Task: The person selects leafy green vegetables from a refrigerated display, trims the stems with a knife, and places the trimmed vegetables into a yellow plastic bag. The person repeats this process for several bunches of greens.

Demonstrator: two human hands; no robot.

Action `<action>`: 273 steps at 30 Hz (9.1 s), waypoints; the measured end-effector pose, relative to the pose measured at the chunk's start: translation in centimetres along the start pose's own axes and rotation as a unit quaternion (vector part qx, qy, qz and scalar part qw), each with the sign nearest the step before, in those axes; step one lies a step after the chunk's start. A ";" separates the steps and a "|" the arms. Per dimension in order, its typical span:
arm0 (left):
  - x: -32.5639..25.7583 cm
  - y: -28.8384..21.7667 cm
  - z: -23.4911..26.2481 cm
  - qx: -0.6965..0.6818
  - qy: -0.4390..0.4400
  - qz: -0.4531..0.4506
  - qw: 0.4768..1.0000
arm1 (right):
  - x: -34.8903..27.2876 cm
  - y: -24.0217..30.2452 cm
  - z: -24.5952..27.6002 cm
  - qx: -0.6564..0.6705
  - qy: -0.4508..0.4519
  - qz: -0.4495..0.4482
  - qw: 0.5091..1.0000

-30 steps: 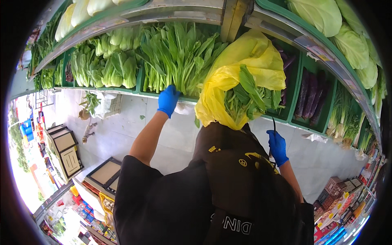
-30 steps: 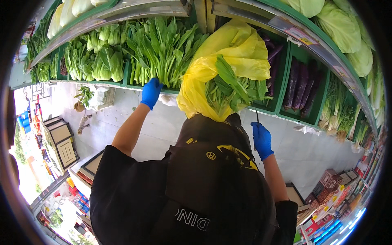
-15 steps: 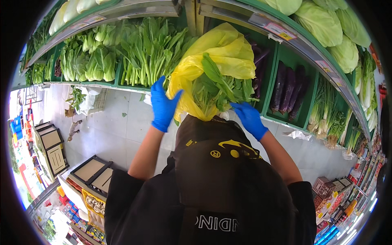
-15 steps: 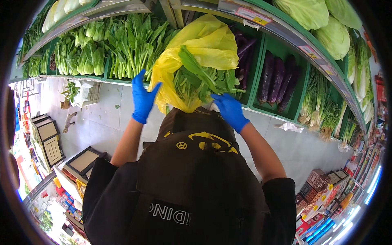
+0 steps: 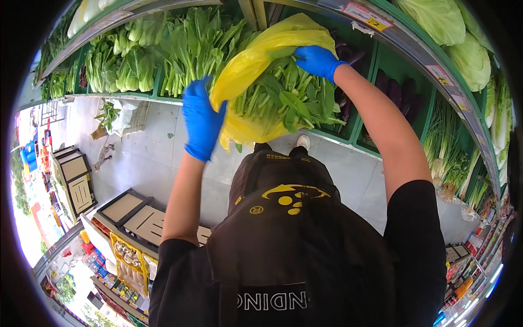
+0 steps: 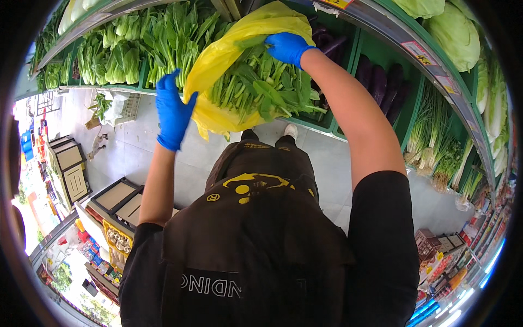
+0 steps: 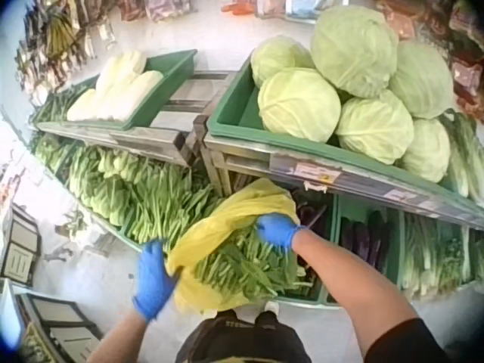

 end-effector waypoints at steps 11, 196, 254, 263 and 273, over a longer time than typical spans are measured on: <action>-4.3 7.0 -14.4 -0.007 0.191 0.215 0.958 | -5.0 5.3 3.0 -0.037 0.042 0.009 0.998; 3.7 -2.1 -10.7 -0.447 0.338 0.241 0.792 | -6.6 3.9 4.8 0.173 -0.304 -0.084 0.933; -6.0 3.3 -6.5 -0.316 0.245 0.082 0.913 | -11.2 11.6 -9.9 0.390 -0.162 -0.339 0.840; -0.4 -8.4 -7.8 -0.203 0.165 -0.263 0.929 | -16.4 11.7 -0.5 0.772 -0.062 -0.272 0.571; 1.2 -14.6 -6.7 -0.111 0.200 -0.372 0.900 | -20.9 8.6 3.6 0.688 -0.218 -0.335 0.606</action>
Point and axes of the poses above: each hand's wrist, its own x-axis towards the middle knuckle, its own z-axis out of the back of the hand, y = z × x, the point moved 7 cm from there along x, towards the middle knuckle, and after that the axes turned 6 degrees about -x, right-handed, at the moved point
